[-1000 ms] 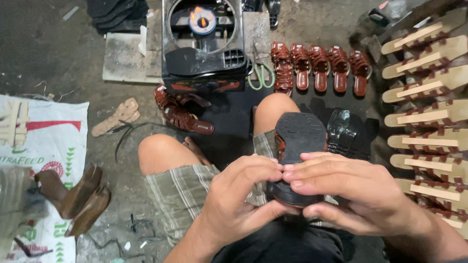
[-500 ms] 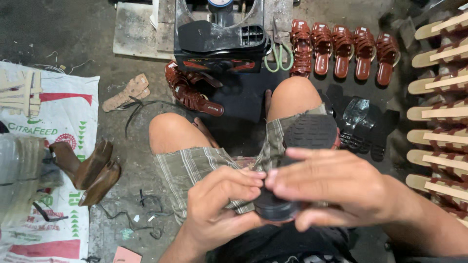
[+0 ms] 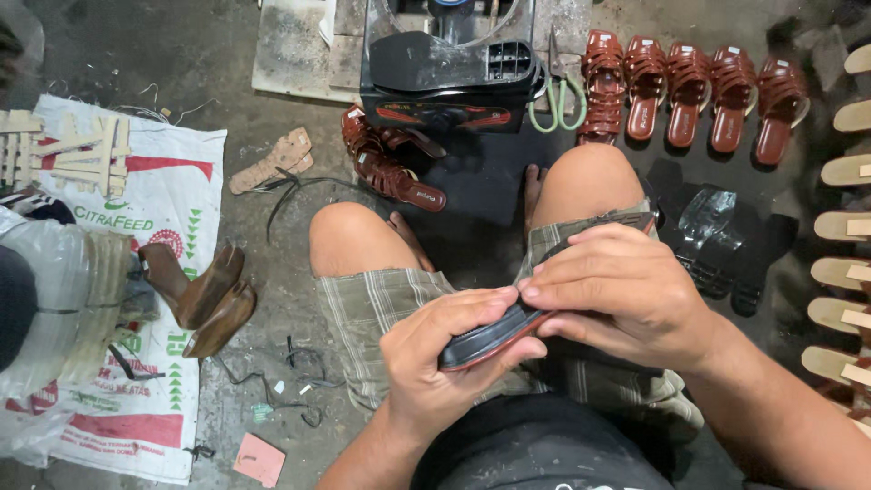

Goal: The person assembles brown sandals by attaching black rubber soles to the upper straps. They use a gas stove to heat the sole, a scraper to smooth the edges, and pliers to trim excess material. The process is repeated for multiple sandals.

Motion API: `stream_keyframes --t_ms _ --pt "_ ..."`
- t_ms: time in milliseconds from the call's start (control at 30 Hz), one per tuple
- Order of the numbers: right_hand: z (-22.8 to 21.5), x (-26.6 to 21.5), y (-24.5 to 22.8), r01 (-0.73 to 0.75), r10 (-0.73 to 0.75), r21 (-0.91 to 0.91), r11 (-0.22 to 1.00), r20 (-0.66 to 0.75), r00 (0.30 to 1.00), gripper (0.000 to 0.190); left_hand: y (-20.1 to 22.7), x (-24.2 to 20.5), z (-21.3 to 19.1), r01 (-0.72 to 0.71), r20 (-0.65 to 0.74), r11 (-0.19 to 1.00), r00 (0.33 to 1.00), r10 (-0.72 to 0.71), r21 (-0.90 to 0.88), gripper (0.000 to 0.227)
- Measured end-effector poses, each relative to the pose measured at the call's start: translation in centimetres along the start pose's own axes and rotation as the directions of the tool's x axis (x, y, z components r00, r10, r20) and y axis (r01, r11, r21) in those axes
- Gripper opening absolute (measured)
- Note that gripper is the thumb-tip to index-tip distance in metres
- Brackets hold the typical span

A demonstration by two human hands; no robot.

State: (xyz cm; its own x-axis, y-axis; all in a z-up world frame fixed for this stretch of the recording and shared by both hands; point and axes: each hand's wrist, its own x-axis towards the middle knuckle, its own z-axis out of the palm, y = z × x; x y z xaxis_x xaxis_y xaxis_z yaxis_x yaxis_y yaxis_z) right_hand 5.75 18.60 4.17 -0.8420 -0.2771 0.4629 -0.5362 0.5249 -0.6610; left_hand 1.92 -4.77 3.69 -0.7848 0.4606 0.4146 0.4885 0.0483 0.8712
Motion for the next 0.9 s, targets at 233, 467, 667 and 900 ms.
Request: stream_keyframes --t_ms 233,467,667,900 --pt "-0.5 -0.2 -1.2 -0.113 0.109 0.041 0.993 0.089 0.990 0.025 -0.6 0.2 0.3 -0.124 0.009 0.992 0.992 0.125 -0.028 0.037" --pt "-0.1 -0.1 -1.7 -0.141 0.139 0.028 0.990 0.073 0.988 0.025 -0.3 0.6 -0.2 -0.114 0.049 0.992 0.992 0.116 -0.052 0.024" --pt "-0.4 -0.7 -1.7 -0.180 0.180 0.084 0.980 0.005 0.984 0.027 0.3 1.3 -1.8 -0.014 0.190 0.971 0.980 0.061 -0.237 0.036" --pt "-0.6 -1.4 -1.8 -0.211 0.212 0.076 0.975 -0.006 0.977 0.028 0.4 0.8 -2.4 -0.057 0.260 0.973 0.959 0.116 -0.225 0.049"
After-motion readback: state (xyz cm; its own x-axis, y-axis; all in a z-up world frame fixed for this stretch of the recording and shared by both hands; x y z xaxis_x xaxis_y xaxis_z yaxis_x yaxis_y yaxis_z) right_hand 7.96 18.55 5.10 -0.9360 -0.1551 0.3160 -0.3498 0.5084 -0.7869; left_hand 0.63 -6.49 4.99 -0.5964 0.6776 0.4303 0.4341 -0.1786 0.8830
